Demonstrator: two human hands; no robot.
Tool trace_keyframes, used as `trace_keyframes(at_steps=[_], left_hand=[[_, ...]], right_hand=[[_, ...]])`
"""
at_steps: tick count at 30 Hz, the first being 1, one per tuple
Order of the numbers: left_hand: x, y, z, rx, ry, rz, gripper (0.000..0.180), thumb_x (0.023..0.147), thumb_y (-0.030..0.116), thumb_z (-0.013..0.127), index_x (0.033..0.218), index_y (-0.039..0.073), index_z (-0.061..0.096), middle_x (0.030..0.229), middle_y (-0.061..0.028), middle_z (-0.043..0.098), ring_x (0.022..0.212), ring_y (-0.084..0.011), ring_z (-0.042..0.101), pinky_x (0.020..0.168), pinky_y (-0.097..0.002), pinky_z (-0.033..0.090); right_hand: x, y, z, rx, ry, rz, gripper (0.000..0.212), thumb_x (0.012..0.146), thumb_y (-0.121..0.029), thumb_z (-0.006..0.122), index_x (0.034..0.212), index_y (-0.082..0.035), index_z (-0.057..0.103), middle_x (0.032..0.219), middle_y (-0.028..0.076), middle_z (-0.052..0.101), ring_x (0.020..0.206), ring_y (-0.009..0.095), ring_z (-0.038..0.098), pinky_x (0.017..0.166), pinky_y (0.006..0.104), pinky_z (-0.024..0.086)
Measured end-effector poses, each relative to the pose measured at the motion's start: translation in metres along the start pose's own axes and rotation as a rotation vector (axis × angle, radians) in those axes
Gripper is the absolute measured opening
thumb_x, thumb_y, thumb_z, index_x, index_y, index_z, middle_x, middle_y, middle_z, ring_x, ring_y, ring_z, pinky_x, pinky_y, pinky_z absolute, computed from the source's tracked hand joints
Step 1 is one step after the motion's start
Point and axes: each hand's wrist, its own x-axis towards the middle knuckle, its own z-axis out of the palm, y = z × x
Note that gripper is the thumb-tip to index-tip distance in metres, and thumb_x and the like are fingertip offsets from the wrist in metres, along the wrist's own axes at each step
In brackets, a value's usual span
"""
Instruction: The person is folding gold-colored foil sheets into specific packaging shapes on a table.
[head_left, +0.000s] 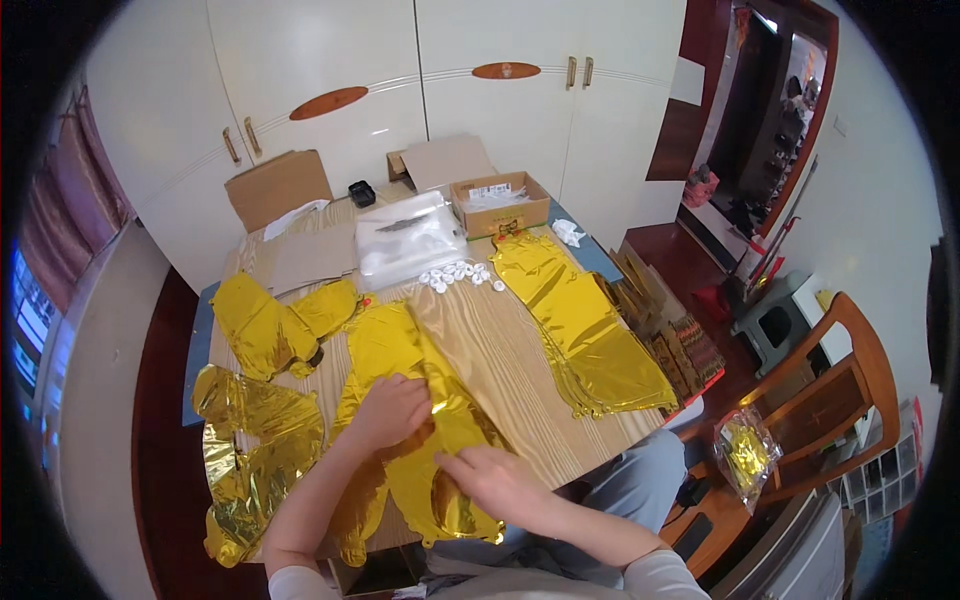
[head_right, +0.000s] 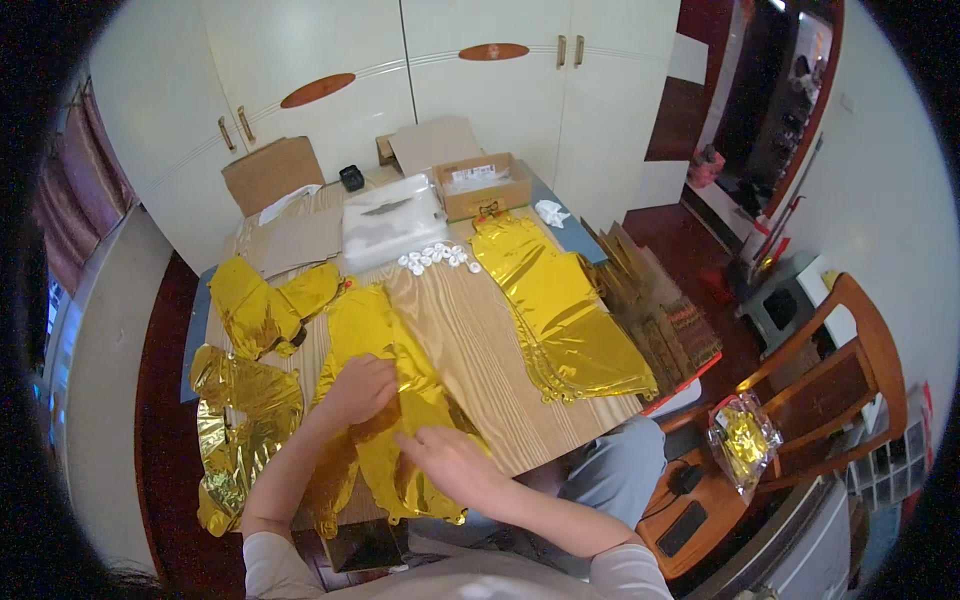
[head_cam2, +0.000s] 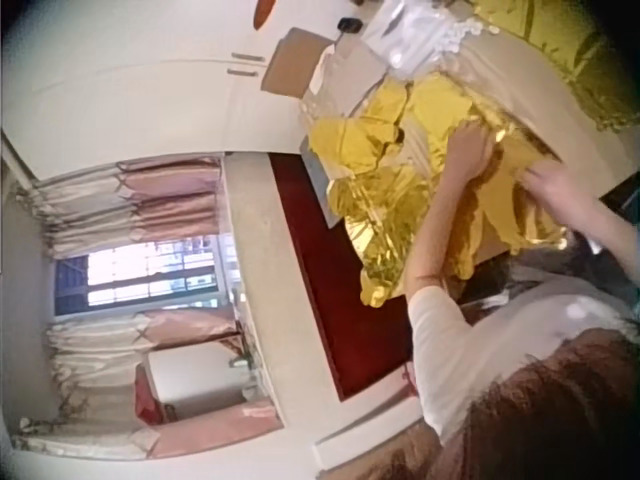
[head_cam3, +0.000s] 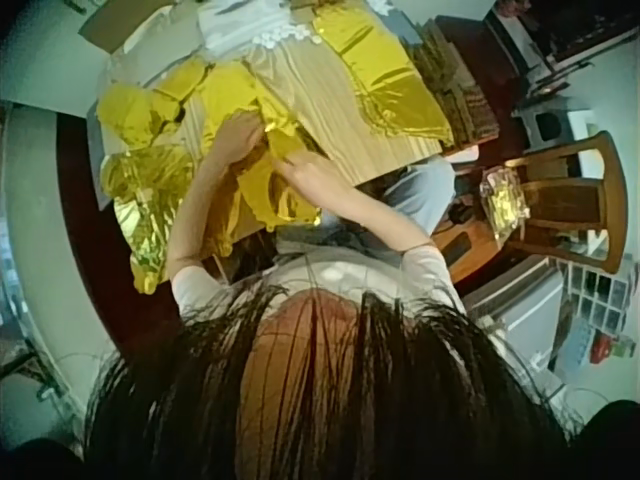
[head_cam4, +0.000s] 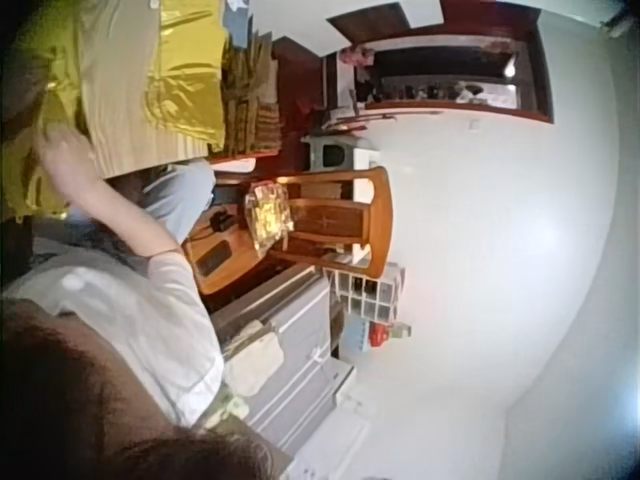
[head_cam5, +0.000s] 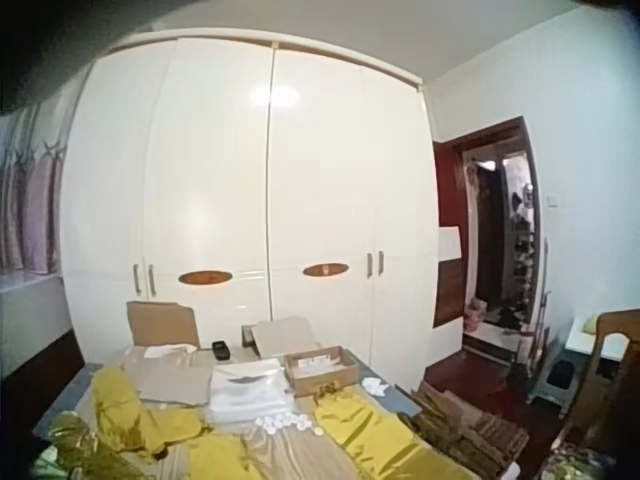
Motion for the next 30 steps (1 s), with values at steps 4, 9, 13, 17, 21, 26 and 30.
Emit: trace_keyframes(at_steps=[4, 9, 13, 17, 21, 26, 30], left_hand=[[0.013, 0.003, -0.006, -0.547, 0.086, -0.427, 0.032, 0.098, 0.028, 0.05, 0.092, 0.003, 0.069, 0.079, -0.0057, 0.068, 0.074, -0.0192, 0.063, 0.071, -0.0325, 0.049], [0.029, -0.017, 0.003, -1.09, 0.228, -0.744, 0.03, 0.096, 0.025, 0.058, 0.095, -0.003, 0.069, 0.078, -0.0058, 0.068, 0.069, -0.0094, 0.062, 0.062, -0.0246, 0.049], [0.035, -0.033, 0.019, -0.833, 0.122, -0.66, 0.022, 0.088, 0.018, 0.067, 0.092, -0.003, 0.069, 0.076, -0.0049, 0.068, 0.066, -0.0094, 0.06, 0.06, -0.0246, 0.048], [0.039, -0.03, 0.014, -0.821, 0.025, -0.75, 0.019, 0.087, 0.016, 0.067, 0.086, -0.002, 0.067, 0.072, -0.0035, 0.065, 0.064, -0.0094, 0.059, 0.057, -0.0246, 0.048], [0.034, -0.036, 0.021, -0.934, 0.097, -0.772, 0.019, 0.088, 0.016, 0.066, 0.08, -0.001, 0.064, 0.068, -0.0024, 0.062, 0.06, -0.0098, 0.057, 0.053, -0.0254, 0.048], [0.035, -0.035, 0.017, -0.849, 0.111, -0.73, 0.016, 0.085, 0.014, 0.066, 0.08, -0.001, 0.063, 0.067, -0.0025, 0.061, 0.059, -0.0101, 0.057, 0.054, -0.026, 0.048], [0.036, -0.035, 0.01, -0.588, 0.157, -0.618, 0.015, 0.081, 0.013, 0.068, 0.079, -0.001, 0.064, 0.066, -0.0049, 0.062, 0.059, -0.0118, 0.058, 0.057, -0.028, 0.048]], right_hand=[[0.011, -0.012, 0.03, 0.037, 0.011, -0.044, 0.048, 0.076, -0.004, 0.059, 0.124, -0.001, 0.055, 0.086, 0.011, 0.056, 0.08, 0.028, 0.061, 0.068, 0.0376, 0.052], [0.024, -0.02, 0.041, -0.018, -0.102, -0.003, 0.061, 0.073, -0.005, 0.065, 0.132, -0.004, 0.049, 0.091, 0.012, 0.056, 0.084, 0.028, 0.062, 0.07, 0.0359, 0.052], [0.03, -0.017, 0.049, 0.053, -0.112, 0.046, 0.058, 0.076, -0.009, 0.067, 0.131, -0.005, 0.05, 0.092, 0.011, 0.059, 0.086, 0.029, 0.064, 0.07, 0.0381, 0.054], [0.021, 0.0, 0.012, 0.154, 0.079, 0.119, 0.039, 0.087, -0.013, 0.062, 0.124, -0.006, 0.057, 0.096, 0.013, 0.063, 0.088, 0.032, 0.063, 0.077, 0.0427, 0.052], [0.013, 0.063, -0.009, 0.064, 0.127, 0.159, 0.035, 0.09, -0.013, 0.059, 0.125, -0.008, 0.06, 0.106, 0.013, 0.066, 0.097, 0.032, 0.062, 0.086, 0.0423, 0.049], [0.003, 0.089, -0.001, 0.011, -0.007, -0.009, 0.04, 0.09, -0.011, 0.058, 0.129, -0.01, 0.058, 0.131, 0.009, 0.06, 0.125, 0.029, 0.053, 0.103, 0.0413, 0.041], [0.001, 0.093, 0.005, -0.008, -0.092, -0.073, 0.044, 0.087, -0.01, 0.057, 0.131, -0.011, 0.058, 0.138, 0.007, 0.055, 0.134, 0.028, 0.045, 0.107, 0.0421, 0.037]])
